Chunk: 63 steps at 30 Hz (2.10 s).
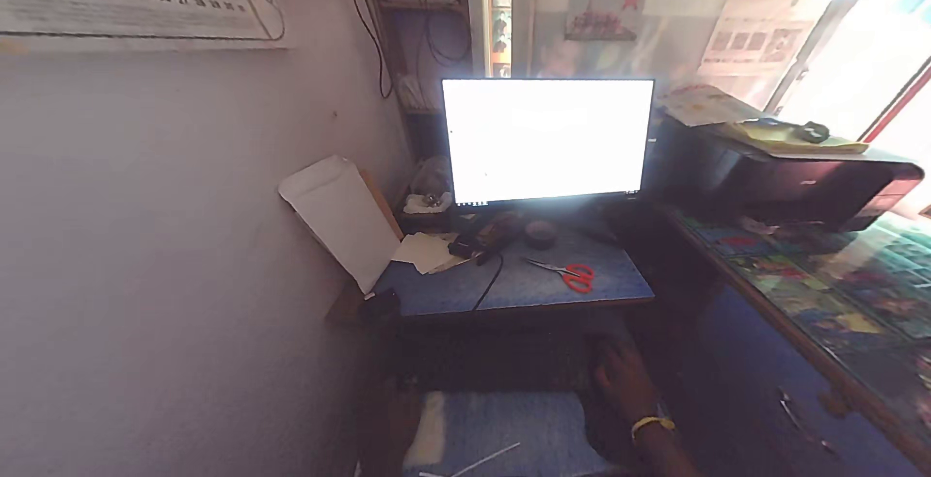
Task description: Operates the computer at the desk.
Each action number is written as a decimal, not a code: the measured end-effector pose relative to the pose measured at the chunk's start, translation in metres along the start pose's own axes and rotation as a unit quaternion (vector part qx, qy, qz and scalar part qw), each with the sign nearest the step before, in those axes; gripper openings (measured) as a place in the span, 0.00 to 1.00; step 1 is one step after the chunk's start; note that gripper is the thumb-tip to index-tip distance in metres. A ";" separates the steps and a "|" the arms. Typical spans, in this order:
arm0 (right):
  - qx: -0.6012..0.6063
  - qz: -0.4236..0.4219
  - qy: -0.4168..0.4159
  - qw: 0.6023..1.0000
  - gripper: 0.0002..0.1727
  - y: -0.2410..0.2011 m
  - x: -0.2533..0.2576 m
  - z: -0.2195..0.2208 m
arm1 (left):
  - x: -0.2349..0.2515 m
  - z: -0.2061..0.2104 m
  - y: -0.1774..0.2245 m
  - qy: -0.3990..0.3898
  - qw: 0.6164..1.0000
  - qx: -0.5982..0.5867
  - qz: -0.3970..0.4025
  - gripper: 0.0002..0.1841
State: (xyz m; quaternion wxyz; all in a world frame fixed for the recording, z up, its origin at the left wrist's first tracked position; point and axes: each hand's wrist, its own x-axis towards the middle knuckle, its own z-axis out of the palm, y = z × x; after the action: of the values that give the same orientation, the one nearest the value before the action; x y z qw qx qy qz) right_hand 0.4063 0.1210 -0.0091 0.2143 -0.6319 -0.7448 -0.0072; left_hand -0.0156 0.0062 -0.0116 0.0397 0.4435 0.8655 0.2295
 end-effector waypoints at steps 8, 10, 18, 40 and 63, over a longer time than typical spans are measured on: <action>-0.007 -0.020 0.018 1.000 0.28 0.003 0.000 0.003 | 0.000 0.011 -0.008 0.028 0.999 0.000 0.015 0.33; -0.010 -0.028 0.025 0.999 0.28 0.003 0.001 0.004 | 0.001 0.013 -0.009 0.027 0.999 0.002 0.018 0.34; 0.006 -0.037 0.021 0.999 0.26 0.002 -0.001 -0.001 | 0.003 0.012 -0.009 0.008 1.000 -0.009 0.011 0.35; 0.006 -0.053 0.028 0.998 0.27 0.004 -0.002 0.002 | 0.002 0.013 -0.010 0.010 1.000 -0.023 0.005 0.38; 0.012 -0.068 0.025 0.997 0.26 0.003 -0.002 0.002 | -0.002 0.013 -0.010 0.032 0.999 -0.026 0.022 0.37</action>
State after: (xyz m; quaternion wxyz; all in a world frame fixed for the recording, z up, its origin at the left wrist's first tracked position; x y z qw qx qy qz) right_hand 0.4087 0.1207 -0.0123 0.2395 -0.5769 -0.7804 -0.0282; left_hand -0.0188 0.0042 -0.0278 0.0189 0.4535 0.8501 0.2670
